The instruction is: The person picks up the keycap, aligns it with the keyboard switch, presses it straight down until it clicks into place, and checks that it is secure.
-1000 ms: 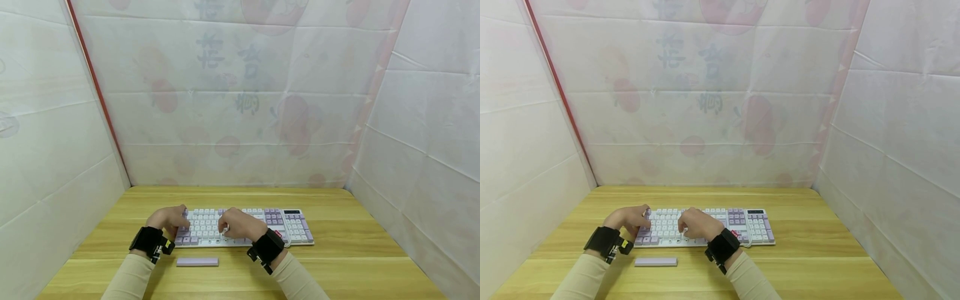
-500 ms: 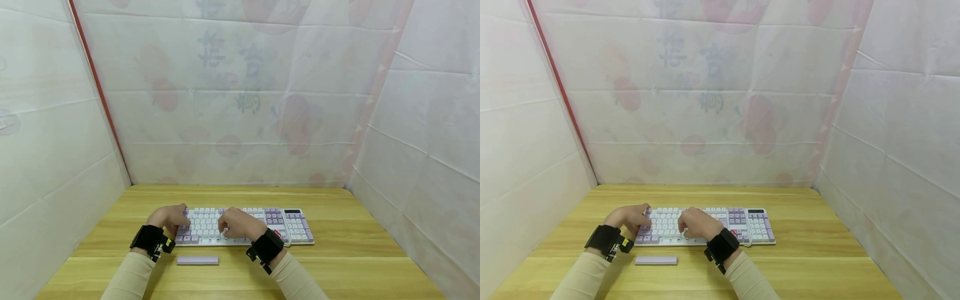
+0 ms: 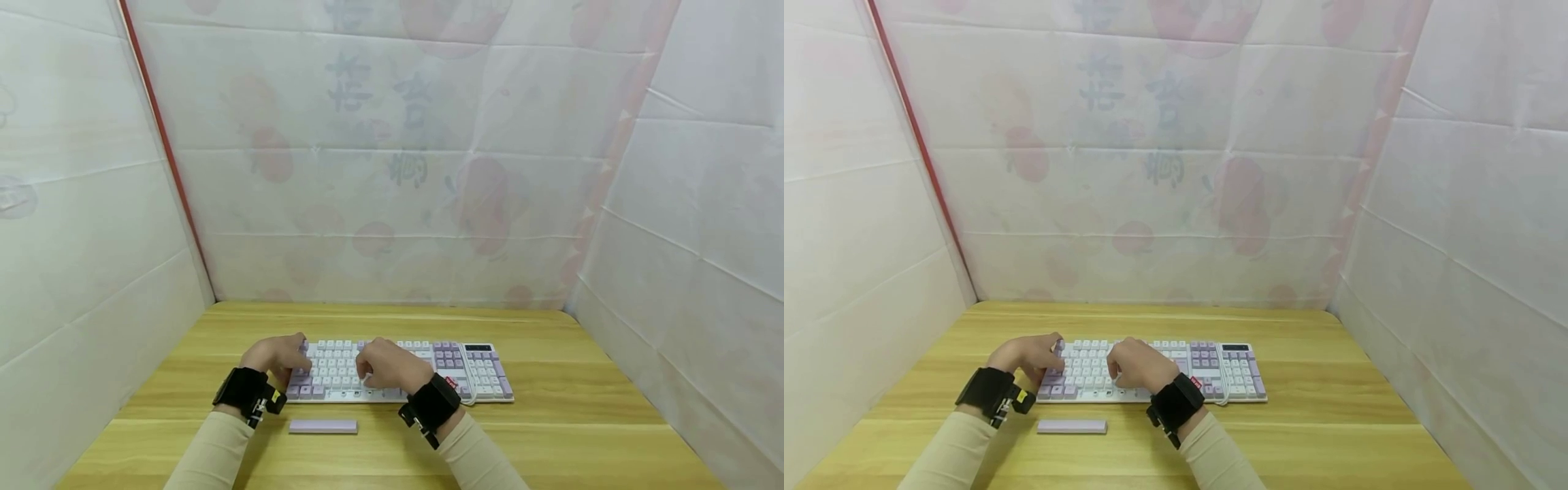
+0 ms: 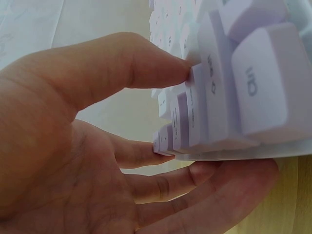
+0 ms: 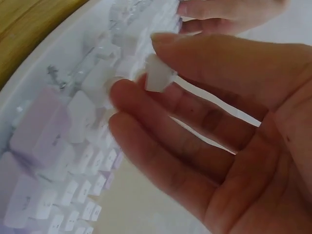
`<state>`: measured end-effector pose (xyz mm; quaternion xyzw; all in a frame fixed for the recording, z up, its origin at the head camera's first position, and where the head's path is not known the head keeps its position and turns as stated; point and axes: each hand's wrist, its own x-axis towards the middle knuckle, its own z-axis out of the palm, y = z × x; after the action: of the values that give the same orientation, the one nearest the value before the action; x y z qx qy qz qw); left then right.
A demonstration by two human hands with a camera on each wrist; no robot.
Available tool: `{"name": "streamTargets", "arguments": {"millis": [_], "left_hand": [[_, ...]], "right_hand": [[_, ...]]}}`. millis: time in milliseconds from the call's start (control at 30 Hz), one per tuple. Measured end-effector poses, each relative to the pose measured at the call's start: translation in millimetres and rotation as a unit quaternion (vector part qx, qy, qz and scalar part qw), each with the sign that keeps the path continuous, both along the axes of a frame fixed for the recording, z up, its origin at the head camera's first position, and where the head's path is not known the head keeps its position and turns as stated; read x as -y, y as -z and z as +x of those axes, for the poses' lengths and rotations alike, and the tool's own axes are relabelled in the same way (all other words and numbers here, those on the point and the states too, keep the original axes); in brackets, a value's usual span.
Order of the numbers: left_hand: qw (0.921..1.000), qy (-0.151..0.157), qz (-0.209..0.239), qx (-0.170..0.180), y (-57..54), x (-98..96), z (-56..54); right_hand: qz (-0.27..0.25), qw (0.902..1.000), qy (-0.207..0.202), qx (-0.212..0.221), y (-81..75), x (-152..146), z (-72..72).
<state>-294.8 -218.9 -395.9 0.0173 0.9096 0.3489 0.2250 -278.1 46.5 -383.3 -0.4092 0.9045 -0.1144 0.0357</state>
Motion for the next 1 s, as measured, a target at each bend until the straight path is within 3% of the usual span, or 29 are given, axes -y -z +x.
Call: {"name": "streamTargets", "arguments": {"millis": [467,1000], "left_hand": [[1.0,-0.003,-0.005,-0.001,-0.8,-0.9,-1.4],[1.0,-0.003,0.003,0.001,-0.5,-0.6,-0.3]], "right_hand": [[0.005,0.9998,0.01,0.018,-1.6,6.3,-3.8],[0.012,0.9995,0.027,-0.007,-2.7,13.7,-1.4]]}}
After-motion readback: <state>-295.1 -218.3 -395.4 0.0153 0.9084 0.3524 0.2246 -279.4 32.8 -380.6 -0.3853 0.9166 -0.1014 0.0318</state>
